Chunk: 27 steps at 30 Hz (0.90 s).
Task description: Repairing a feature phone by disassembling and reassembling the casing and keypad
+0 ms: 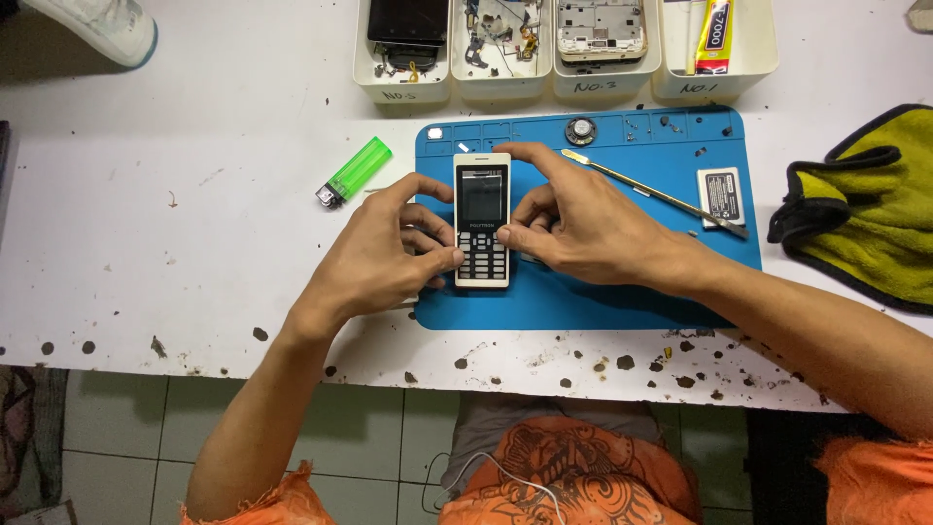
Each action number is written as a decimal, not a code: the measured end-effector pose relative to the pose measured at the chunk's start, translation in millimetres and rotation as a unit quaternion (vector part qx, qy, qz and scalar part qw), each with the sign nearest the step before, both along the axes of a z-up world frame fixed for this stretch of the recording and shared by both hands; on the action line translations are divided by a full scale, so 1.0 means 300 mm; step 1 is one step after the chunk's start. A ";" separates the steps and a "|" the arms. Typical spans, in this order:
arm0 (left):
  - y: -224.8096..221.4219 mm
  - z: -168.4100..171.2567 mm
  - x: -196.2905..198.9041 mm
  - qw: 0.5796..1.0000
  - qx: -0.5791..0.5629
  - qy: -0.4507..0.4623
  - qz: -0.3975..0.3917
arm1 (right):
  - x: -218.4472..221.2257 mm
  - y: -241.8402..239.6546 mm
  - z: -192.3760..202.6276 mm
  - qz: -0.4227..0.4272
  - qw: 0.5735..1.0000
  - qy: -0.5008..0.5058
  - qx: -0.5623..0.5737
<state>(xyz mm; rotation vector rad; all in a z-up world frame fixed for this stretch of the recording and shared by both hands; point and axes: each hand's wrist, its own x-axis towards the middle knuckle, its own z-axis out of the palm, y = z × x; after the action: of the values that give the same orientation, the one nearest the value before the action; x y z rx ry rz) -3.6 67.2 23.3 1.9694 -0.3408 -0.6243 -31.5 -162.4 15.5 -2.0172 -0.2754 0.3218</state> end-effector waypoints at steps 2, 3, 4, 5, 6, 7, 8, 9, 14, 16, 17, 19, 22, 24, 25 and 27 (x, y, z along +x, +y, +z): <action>-0.002 0.003 0.003 1.000 0.014 -0.004 0.002 | 0.010 0.000 0.010 0.003 1.000 0.001 -0.017; -0.003 0.004 0.004 1.000 0.028 -0.008 0.003 | 0.014 -0.001 0.015 0.005 0.999 0.003 -0.034; -0.005 0.008 0.004 1.000 0.028 -0.008 0.003 | 0.015 0.001 0.025 0.004 0.999 0.003 -0.034; -0.007 0.011 0.003 0.999 0.036 -0.009 0.003 | 0.015 0.003 0.037 0.009 0.999 0.010 -0.046; -0.009 0.015 0.002 0.999 0.044 -0.009 0.003 | 0.015 0.005 0.048 0.014 0.998 0.018 -0.058; -0.011 0.020 0.000 0.999 0.045 -0.010 0.002 | 0.018 0.005 0.055 0.014 0.998 0.018 -0.058; -0.013 0.024 -0.002 0.999 0.049 -0.008 0.002 | 0.020 0.006 0.061 0.020 0.997 0.019 -0.068; -0.015 0.029 -0.005 0.999 0.053 -0.007 0.002 | 0.022 0.007 0.068 0.026 0.996 0.021 -0.078; -0.018 0.032 -0.002 0.997 0.075 -0.031 -0.006 | 0.037 0.007 0.077 0.033 0.993 0.041 -0.105; -0.019 0.039 -0.006 0.995 0.085 -0.045 -0.008 | 0.044 0.006 0.079 0.035 0.992 0.050 -0.113; -0.021 0.046 -0.009 0.995 0.090 -0.046 -0.014 | 0.047 0.002 0.080 0.045 0.990 0.055 -0.124; -0.027 0.055 -0.012 0.994 0.096 -0.047 -0.021 | 0.060 -0.004 0.078 0.054 0.988 0.061 -0.135; -0.029 0.057 -0.010 0.992 0.102 -0.068 -0.035 | 0.080 -0.002 0.077 0.075 0.984 0.073 -0.146; -0.030 0.050 -0.004 0.990 0.116 -0.069 -0.045 | 0.081 0.000 0.080 0.090 0.979 0.077 -0.168; -0.032 0.054 -0.003 0.990 0.117 -0.068 -0.045 | 0.083 0.002 0.081 0.090 0.979 0.078 -0.168; -0.037 0.063 -0.002 0.987 0.135 -0.068 -0.057 | 0.087 0.004 0.081 0.094 0.976 0.081 -0.177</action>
<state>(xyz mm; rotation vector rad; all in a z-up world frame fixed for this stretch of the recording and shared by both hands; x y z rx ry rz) -4.3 56.0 42.3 2.2717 -0.4761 -0.6357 -5.3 -161.2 39.7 -2.3030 -0.3262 0.6924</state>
